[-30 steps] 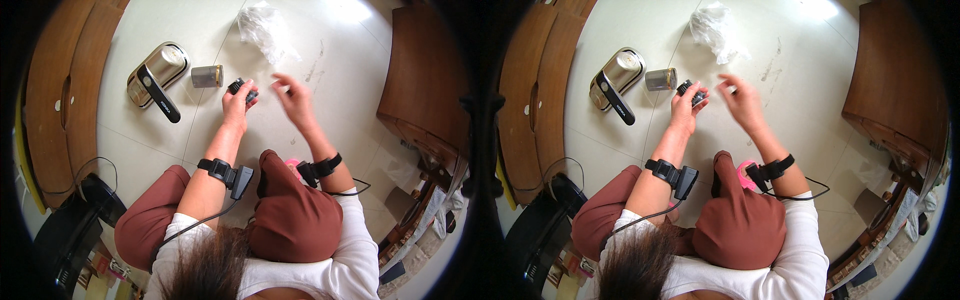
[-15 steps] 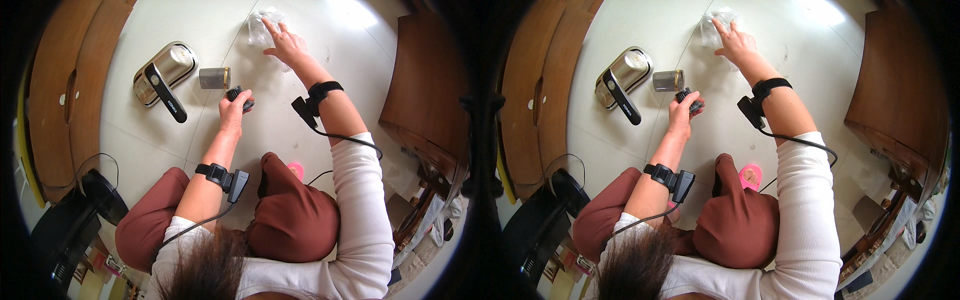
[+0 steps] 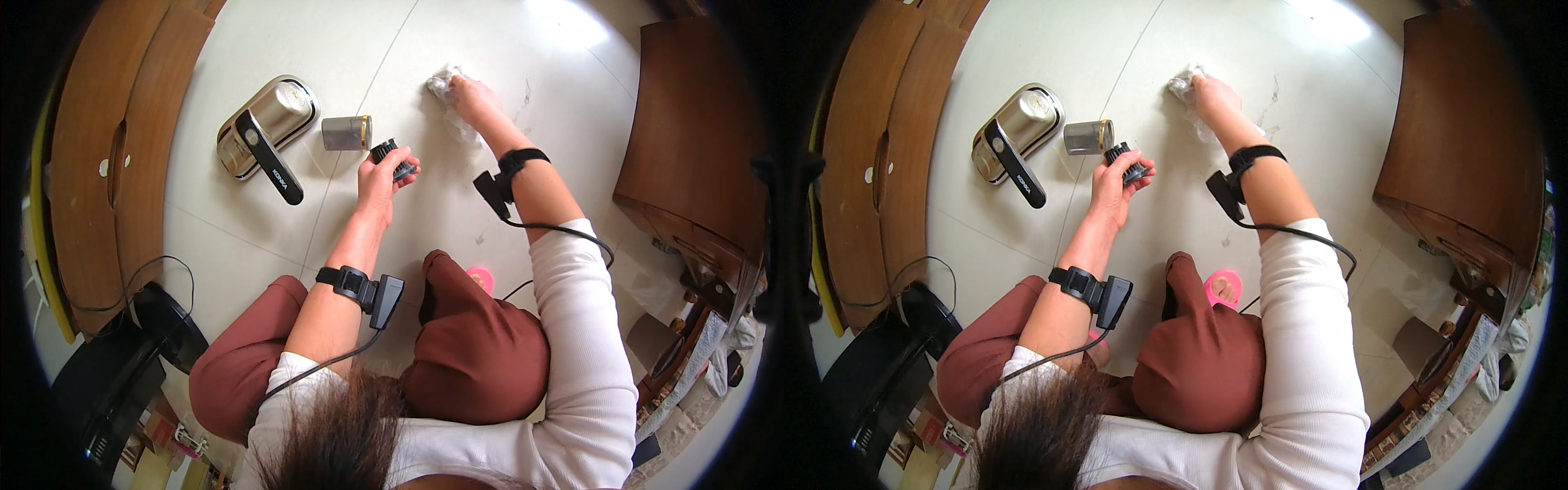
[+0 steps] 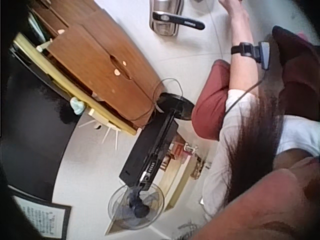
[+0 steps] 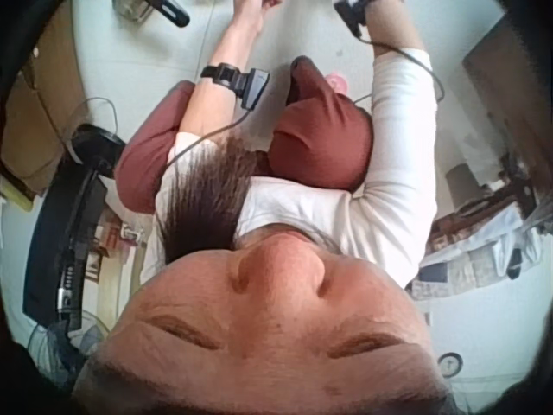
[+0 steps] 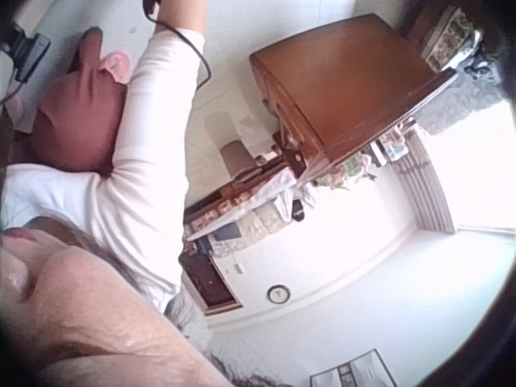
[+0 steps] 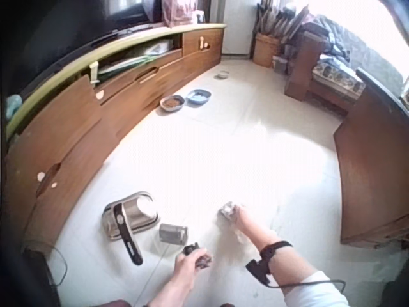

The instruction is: The person sits on the floor and disassembles a handheld vacuum cleaner. They remove the dustbin and filter, place the filter into a plastic bag, and then reassemble the vacuum by inserting the filter back into the dustbin and attaching it to the main body.

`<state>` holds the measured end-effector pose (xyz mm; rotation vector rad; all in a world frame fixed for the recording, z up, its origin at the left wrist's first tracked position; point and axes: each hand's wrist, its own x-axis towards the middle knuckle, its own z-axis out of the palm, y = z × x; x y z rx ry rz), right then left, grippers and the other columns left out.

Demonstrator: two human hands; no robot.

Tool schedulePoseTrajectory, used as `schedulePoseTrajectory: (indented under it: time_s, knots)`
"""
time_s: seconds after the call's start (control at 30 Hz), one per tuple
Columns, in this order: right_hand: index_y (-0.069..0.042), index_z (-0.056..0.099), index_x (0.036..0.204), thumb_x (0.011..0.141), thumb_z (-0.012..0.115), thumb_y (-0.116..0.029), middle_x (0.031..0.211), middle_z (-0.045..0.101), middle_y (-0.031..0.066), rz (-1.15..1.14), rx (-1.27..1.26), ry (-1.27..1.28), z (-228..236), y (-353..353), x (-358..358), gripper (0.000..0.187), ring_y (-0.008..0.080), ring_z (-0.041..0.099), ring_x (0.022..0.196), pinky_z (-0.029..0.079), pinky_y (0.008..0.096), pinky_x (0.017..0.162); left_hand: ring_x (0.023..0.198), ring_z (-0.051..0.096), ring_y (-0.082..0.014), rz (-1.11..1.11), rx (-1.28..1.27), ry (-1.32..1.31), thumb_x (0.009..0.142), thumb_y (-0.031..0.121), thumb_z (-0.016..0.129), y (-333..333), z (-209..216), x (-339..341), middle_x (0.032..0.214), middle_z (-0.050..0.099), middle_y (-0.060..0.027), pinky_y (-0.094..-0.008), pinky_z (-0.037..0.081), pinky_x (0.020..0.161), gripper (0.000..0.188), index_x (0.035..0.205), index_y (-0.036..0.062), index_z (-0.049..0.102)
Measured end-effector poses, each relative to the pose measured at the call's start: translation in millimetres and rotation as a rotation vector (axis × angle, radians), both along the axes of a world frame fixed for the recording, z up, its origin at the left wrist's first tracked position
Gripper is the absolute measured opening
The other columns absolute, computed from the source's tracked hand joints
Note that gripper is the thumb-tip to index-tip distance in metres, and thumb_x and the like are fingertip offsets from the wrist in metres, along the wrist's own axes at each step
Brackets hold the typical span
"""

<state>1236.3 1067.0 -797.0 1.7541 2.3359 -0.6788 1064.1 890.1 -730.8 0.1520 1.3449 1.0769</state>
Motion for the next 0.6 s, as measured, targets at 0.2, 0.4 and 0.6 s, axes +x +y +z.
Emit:
schedulePoseTrajectory:
  time_s: [0.2, 0.4, 0.6]
  knots:
    - [-0.017, 0.061, 0.122, 0.091, 0.064, -0.035, 0.107, 0.067, 0.0124, -0.231, 0.157, 0.288, 80, -43, 11, 0.037, 0.0286, 0.064, 0.103, 0.052, 0.0383, 0.084, 0.088, 0.067, -0.0252, 0.028, 0.085, -0.177, 0.084, 0.025, 0.066, 9, 10, 6, 0.095, 0.068, -0.0146, -0.0352, 0.056, 0.078, 0.027, 0.095, 0.0006, 0.063]
    - [-0.002, 0.057, 0.128, 0.102, 0.042, -0.048, 0.124, 0.060, 0.0092, -0.436, -0.500, 1.158, 102, -91, -27, 0.055, 0.0164, 0.054, 0.114, 0.044, 0.0299, 0.094, 0.115, 0.055, -0.0331, 0.204, 0.254, -0.740, 0.081, 0.023, 0.066, 21, 26, 9, 0.115, 0.061, -0.0173, -0.0486, 0.040, 0.109, 0.029, 0.097, -0.0012, 0.061]
    - [0.006, 0.053, 0.128, 0.102, 0.044, -0.043, 0.129, 0.057, 0.0169, -0.412, -0.745, 1.460, 122, -86, -31, 0.056, 0.0245, 0.054, 0.120, 0.043, 0.0368, 0.104, 0.103, 0.060, -0.0297, 0.251, 0.278, -0.614, 0.081, 0.017, 0.065, 22, 32, -1, 0.108, 0.062, -0.0172, -0.0468, 0.046, 0.104, 0.032, 0.105, -0.0035, 0.056]
